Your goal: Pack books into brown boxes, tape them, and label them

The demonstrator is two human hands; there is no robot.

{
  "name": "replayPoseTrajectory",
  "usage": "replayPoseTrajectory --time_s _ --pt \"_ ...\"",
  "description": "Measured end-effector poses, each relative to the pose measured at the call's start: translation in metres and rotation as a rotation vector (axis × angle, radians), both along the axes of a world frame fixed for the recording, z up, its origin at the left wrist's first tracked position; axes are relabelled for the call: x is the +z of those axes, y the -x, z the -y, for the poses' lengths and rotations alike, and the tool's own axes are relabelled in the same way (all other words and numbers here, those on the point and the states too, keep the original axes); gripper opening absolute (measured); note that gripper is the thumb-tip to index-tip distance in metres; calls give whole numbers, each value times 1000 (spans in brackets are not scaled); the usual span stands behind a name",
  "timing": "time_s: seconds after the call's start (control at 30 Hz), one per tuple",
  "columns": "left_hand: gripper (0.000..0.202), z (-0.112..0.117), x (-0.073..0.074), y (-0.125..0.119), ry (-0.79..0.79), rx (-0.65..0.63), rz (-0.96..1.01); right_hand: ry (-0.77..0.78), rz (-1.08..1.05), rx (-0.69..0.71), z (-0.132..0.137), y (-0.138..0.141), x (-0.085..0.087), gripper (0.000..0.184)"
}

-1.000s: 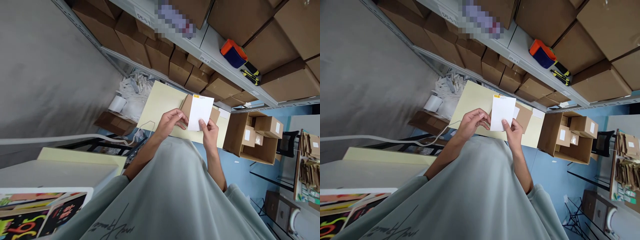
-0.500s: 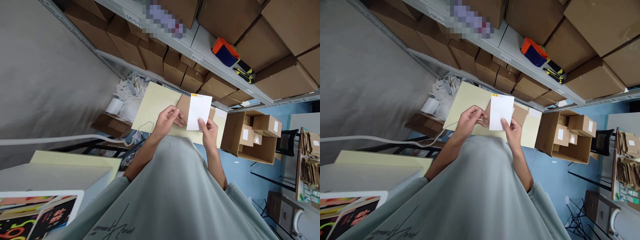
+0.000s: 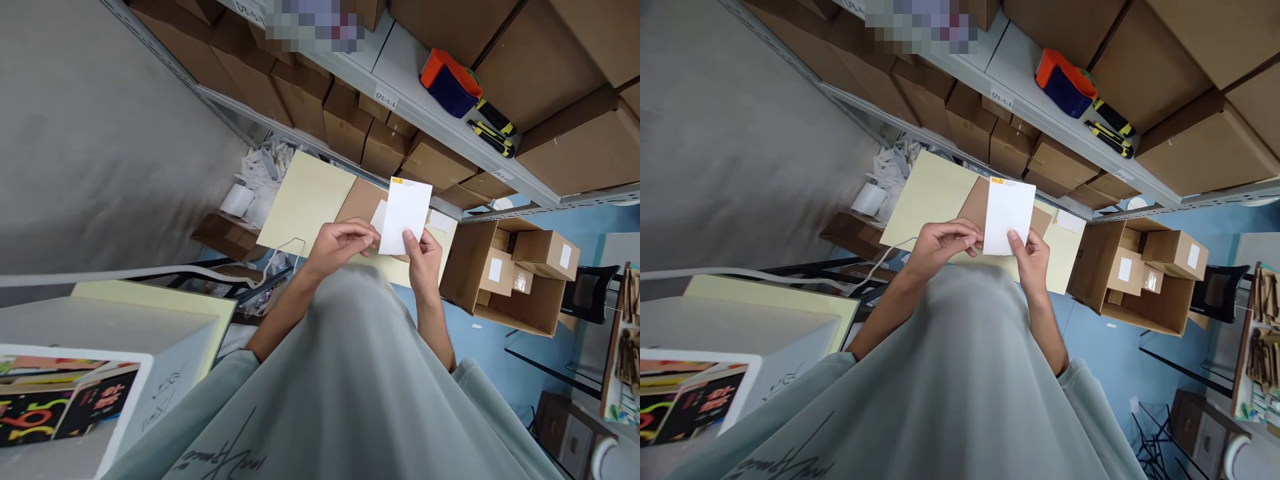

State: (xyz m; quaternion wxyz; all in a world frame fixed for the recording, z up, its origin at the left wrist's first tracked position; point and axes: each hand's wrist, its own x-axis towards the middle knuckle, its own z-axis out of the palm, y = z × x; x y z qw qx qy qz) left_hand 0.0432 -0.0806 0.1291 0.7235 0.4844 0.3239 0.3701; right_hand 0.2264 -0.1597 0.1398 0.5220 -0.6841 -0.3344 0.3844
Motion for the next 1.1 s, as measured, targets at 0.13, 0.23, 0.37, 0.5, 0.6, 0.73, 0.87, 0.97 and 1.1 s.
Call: replayPoseTrajectory --time_s 0.13,0.23,0.37,0.5,0.6,0.73,0.87,0.97,1.1 --pt "29 3 3 -8 -9 -6 2 -19 -46 -6 2 -10 0 48" --pt "32 4 5 -13 -9 -7 -14 -17 -46 -7 3 -15 0 49" --pt "44 6 5 -20 1 33 -39 -14 -37 -11 4 -21 -1 50" --pt "46 7 4 -24 10 28 -53 -2 -29 2 4 -24 0 52" --pt "42 9 3 -24 15 -5 -44 -2 -42 0 4 -24 1 53" --pt "35 10 1 -22 -9 -8 -12 -17 -54 -3 5 -24 2 51" --pt "26 9 0 -19 -3 3 -24 -4 -28 10 6 -23 1 50" --pt "24 9 0 -16 -10 -8 -16 6 -42 -5 6 -21 2 51" --pt "28 9 1 -14 -4 -3 0 1 -89 -11 6 -16 3 50"
